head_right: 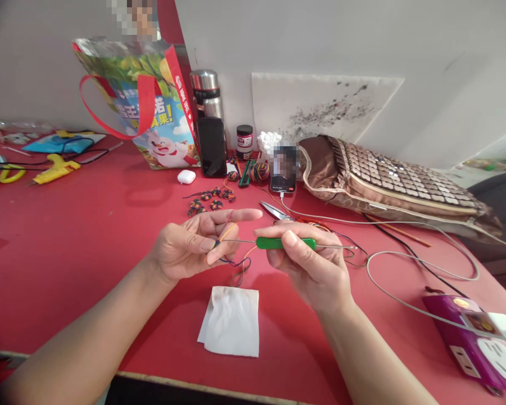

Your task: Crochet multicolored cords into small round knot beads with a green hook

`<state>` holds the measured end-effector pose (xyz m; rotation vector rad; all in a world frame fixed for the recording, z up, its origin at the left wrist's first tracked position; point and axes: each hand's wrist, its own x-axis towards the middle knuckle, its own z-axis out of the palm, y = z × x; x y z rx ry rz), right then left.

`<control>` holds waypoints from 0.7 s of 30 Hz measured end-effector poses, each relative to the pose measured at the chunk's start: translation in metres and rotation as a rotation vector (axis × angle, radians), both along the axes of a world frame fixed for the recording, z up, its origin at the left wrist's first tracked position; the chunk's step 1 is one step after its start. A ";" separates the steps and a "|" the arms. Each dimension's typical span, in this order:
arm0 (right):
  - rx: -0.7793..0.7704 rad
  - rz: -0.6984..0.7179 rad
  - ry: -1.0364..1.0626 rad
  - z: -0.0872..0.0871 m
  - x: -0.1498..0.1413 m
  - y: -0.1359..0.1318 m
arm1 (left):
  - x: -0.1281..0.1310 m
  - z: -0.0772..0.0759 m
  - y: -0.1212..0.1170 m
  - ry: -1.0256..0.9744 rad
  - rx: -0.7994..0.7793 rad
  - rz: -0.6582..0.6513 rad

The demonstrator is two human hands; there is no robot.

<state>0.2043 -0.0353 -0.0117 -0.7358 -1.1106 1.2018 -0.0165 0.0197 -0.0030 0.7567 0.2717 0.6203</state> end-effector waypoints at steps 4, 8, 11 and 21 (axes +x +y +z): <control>-0.011 0.065 0.023 0.002 0.000 0.001 | 0.003 0.000 -0.002 -0.012 -0.021 -0.064; 0.007 0.117 0.045 0.003 0.000 0.002 | 0.007 0.000 -0.004 -0.003 -0.016 -0.098; -0.014 0.158 0.067 0.004 -0.002 0.002 | 0.009 0.000 -0.005 -0.014 0.003 -0.098; -0.060 0.002 0.044 0.007 -0.005 0.001 | 0.006 -0.003 -0.002 0.015 -0.024 0.007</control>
